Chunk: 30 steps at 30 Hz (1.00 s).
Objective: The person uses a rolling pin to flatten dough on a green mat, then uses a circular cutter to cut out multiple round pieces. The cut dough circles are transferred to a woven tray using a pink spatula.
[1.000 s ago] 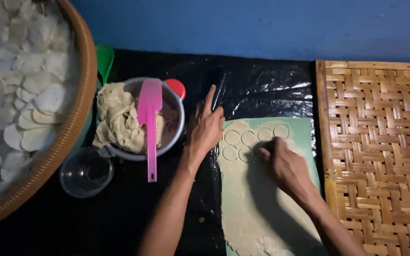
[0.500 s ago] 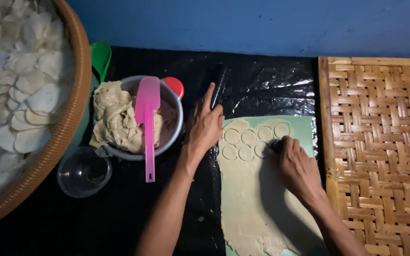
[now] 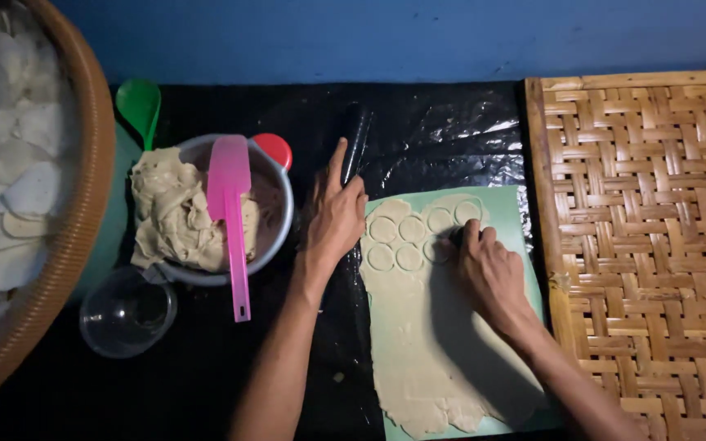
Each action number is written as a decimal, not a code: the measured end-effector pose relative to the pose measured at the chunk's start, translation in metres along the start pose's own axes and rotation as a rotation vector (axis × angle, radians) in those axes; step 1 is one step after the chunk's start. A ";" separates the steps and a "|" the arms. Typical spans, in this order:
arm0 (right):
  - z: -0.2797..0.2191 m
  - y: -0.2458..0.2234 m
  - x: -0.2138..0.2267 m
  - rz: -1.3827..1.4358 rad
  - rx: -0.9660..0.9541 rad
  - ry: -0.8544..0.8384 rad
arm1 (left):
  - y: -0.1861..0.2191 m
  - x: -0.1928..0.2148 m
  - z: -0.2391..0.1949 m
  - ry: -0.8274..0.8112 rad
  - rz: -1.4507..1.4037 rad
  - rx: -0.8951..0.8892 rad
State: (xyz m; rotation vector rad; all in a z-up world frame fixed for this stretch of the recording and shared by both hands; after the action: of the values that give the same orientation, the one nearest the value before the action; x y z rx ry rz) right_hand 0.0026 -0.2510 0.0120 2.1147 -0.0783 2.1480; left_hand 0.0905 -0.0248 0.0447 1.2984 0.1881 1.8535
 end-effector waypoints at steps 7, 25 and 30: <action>-0.015 0.082 0.012 0.214 -0.356 -0.129 | -0.001 0.001 -0.002 0.058 0.029 -0.060; -0.010 0.040 0.024 0.143 -0.159 -0.089 | -0.006 -0.006 -0.001 -0.025 0.031 0.004; -0.010 0.045 0.010 0.028 -0.095 0.043 | 0.006 0.002 0.003 0.020 0.025 -0.082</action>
State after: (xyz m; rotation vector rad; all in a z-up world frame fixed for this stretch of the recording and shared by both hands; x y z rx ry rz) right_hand -0.0132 -0.2935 0.0243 2.0264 -0.2031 2.1591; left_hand 0.0895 -0.0281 0.0502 1.2321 0.1059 1.8765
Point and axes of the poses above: each hand's wrist, its own z-axis towards the middle knuckle, its own x-axis out of the back of the hand, y = z × x, the point moved 10 cm from there along z, towards the middle knuckle, and after that the axes turned 11 degrees about -x, right-handed, at the moved point
